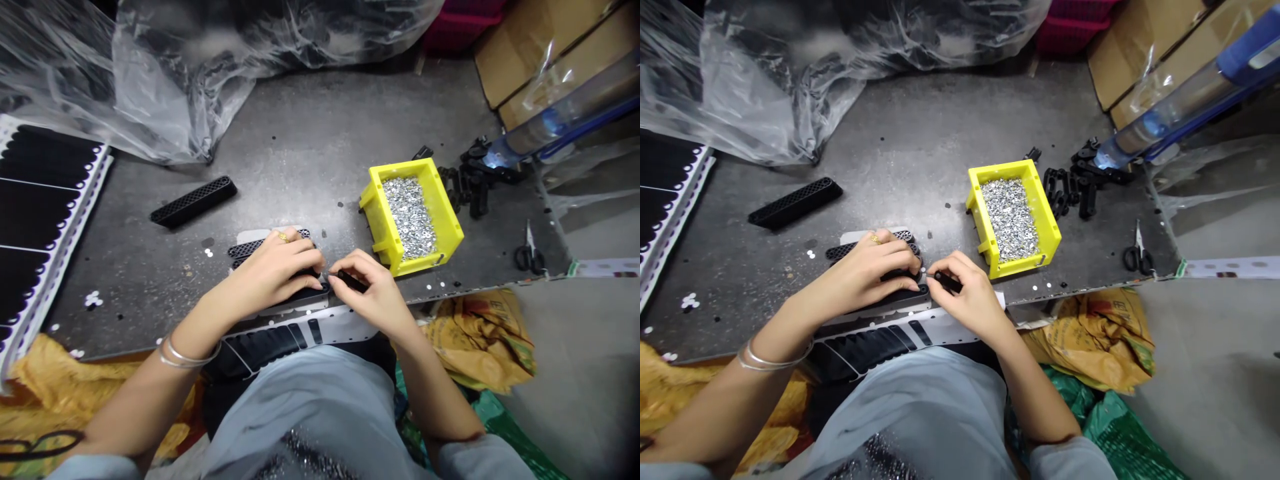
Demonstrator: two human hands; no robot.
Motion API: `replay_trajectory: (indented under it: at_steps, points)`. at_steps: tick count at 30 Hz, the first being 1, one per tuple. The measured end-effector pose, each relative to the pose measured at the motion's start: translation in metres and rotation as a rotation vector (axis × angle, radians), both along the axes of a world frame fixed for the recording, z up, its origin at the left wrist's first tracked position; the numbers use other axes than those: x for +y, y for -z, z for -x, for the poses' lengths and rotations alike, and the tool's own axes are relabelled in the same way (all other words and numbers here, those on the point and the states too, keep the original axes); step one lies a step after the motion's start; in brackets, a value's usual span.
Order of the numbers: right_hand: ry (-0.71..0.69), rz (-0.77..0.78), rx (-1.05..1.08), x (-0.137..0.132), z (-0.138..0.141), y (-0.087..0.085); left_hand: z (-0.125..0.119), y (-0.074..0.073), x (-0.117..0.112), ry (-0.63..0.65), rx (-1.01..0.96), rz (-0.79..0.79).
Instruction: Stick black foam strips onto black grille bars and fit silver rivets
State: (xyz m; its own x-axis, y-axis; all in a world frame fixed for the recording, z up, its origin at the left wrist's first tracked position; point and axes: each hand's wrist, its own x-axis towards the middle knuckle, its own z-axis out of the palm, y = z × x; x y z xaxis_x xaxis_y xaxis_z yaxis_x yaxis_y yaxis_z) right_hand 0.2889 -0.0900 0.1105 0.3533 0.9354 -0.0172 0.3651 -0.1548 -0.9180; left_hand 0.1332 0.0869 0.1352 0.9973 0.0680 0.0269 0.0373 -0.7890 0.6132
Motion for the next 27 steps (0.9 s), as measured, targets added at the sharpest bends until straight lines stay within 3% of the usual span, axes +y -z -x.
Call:
replay_trajectory:
  at_steps: [7, 14, 22, 27]
  points:
    - [-0.133, 0.025, -0.064, 0.011, 0.001, -0.003, 0.015, -0.003, -0.004, -0.042, -0.029, -0.035]
    - [-0.192, -0.039, -0.097, 0.017, 0.002, -0.003, 0.024, 0.003, -0.003, -0.052, -0.071, -0.053]
    - [-0.274, 0.013, -0.228, 0.021, -0.001, -0.013, 0.026, 0.008, -0.007, -0.096, -0.101, -0.050]
    - [-0.246, 0.016, -0.252, 0.019, 0.000, -0.017, 0.026, 0.008, -0.008, -0.107, -0.109, -0.036]
